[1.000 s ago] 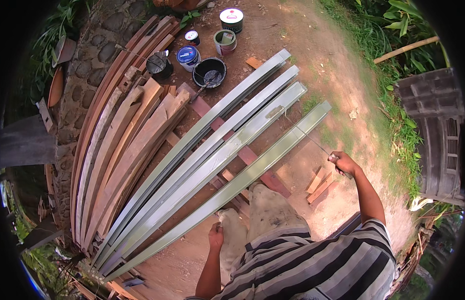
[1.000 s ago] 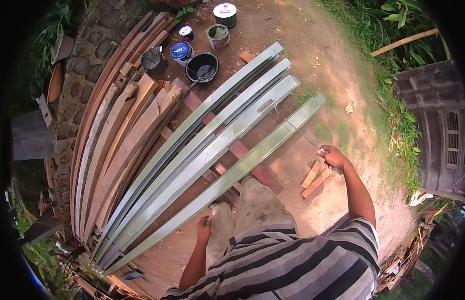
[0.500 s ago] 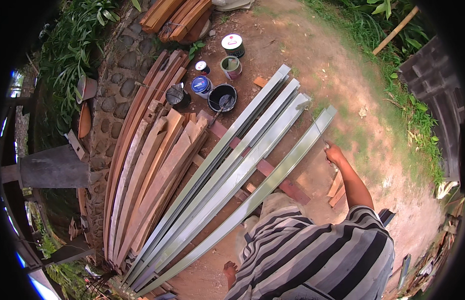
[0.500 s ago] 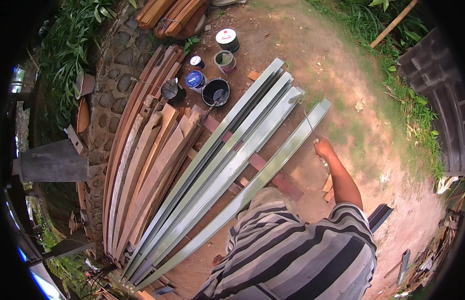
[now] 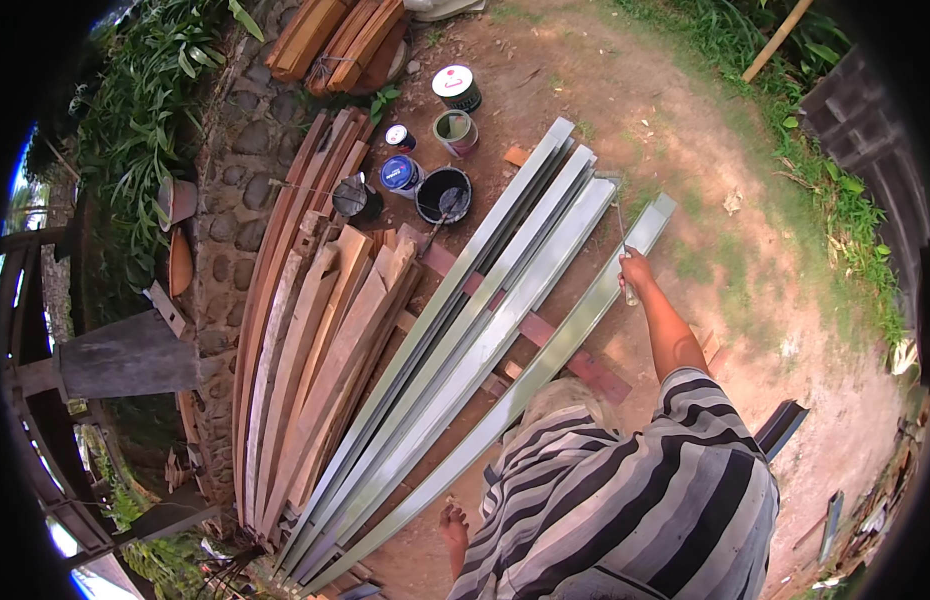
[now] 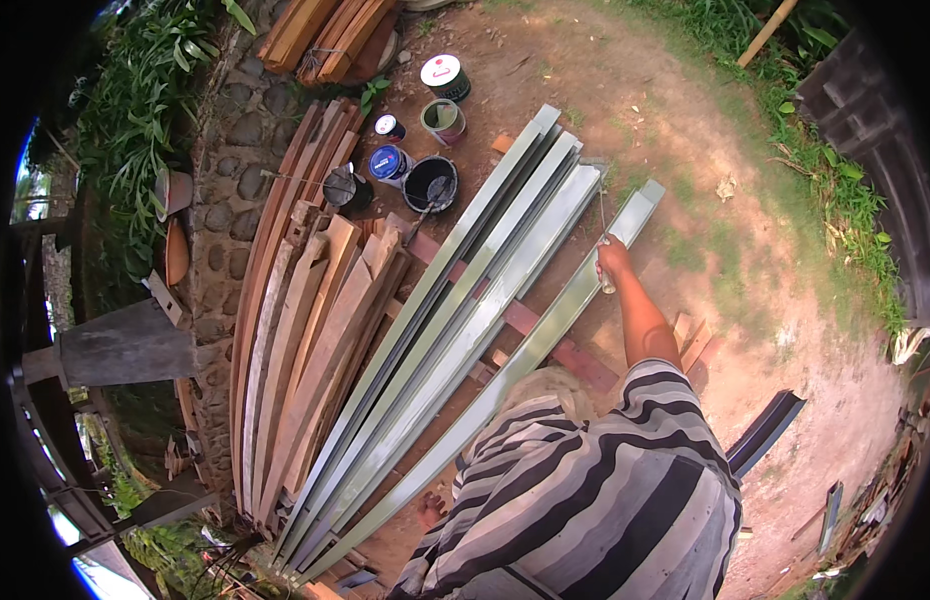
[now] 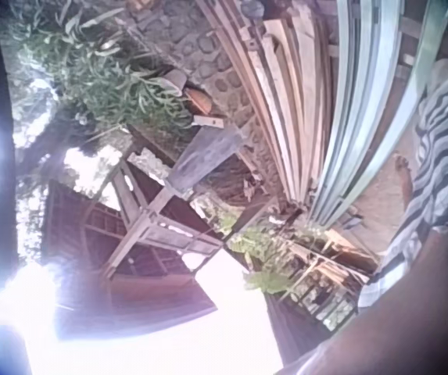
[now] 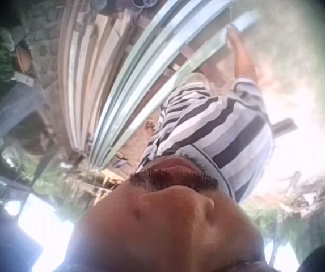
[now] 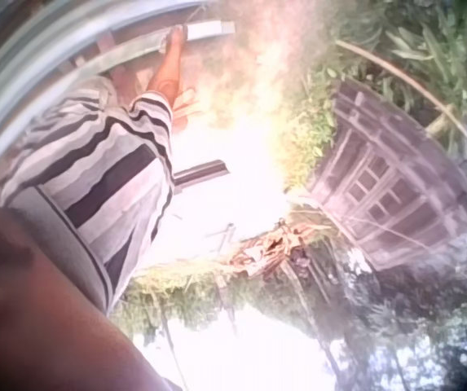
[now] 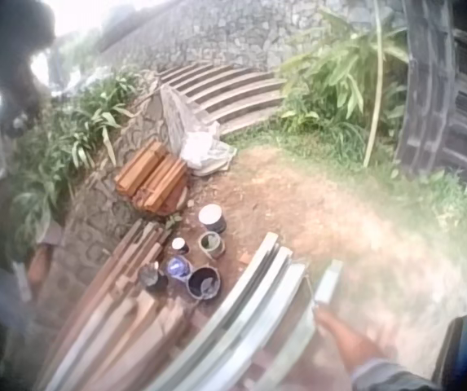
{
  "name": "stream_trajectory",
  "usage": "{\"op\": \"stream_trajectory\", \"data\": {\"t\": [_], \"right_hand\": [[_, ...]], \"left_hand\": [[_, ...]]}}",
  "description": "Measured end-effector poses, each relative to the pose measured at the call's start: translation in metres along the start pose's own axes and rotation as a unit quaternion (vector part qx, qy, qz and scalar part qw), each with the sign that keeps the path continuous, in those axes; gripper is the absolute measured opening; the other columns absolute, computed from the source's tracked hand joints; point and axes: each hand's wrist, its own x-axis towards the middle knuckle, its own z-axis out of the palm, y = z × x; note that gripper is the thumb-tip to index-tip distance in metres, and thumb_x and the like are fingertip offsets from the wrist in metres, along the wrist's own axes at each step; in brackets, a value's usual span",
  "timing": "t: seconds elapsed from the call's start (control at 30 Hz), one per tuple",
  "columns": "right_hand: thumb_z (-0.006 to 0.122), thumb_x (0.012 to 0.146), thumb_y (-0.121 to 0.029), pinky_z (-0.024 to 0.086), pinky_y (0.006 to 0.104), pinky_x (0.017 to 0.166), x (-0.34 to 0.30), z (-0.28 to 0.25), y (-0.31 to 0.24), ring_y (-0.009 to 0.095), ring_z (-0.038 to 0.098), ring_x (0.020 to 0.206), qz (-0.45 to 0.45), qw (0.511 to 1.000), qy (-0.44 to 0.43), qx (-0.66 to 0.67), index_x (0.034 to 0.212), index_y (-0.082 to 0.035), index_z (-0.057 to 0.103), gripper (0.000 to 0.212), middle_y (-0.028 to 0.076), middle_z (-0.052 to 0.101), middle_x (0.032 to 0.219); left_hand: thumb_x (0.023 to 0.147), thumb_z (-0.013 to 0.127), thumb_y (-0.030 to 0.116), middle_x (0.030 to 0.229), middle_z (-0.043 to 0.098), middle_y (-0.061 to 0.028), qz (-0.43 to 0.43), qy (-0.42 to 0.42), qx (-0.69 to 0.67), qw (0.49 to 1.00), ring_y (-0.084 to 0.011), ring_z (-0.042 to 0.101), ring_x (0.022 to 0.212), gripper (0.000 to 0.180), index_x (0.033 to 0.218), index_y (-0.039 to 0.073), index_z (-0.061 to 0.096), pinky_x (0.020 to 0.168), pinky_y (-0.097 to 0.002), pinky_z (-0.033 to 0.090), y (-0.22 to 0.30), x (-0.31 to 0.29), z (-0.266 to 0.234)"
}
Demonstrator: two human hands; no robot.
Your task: The person paints several long metal beams with a paint roller, moving along their length to cover the top surfaces.
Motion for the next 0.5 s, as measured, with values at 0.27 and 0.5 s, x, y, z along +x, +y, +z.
{"op": "stream_trajectory", "data": {"t": [0.27,0.5], "right_hand": [[0.053,0.107,-0.022,0.046,0.0379,0.041,-0.008,0.012,0.024,0.017,0.052,0.045,-0.033,0.999,0.003,-0.028,0.156,-0.019,0.044,0.050,0.007,0.057,0.064],[0.054,0.107,-0.021,0.045,0.0376,0.040,-0.009,0.006,0.009,0.017,0.050,0.044,-0.033,0.999,0.004,-0.026,0.156,-0.018,0.046,0.050,0.007,0.056,0.064]], "left_hand": [[0.102,0.055,0.023,0.131,0.065,-0.0159,0.054,-0.059,0.073,0.994,-0.0295,0.066,0.116,0.049,0.148,0.009,0.048,0.080,-0.0432,0.054,-0.021,-0.012,-0.002],[0.103,0.054,0.020,0.139,0.061,-0.0186,0.103,-0.091,0.125,0.983,-0.0336,0.062,0.125,0.048,0.149,0.010,0.046,0.082,-0.0465,0.054,-0.038,-0.010,-0.010]]}}
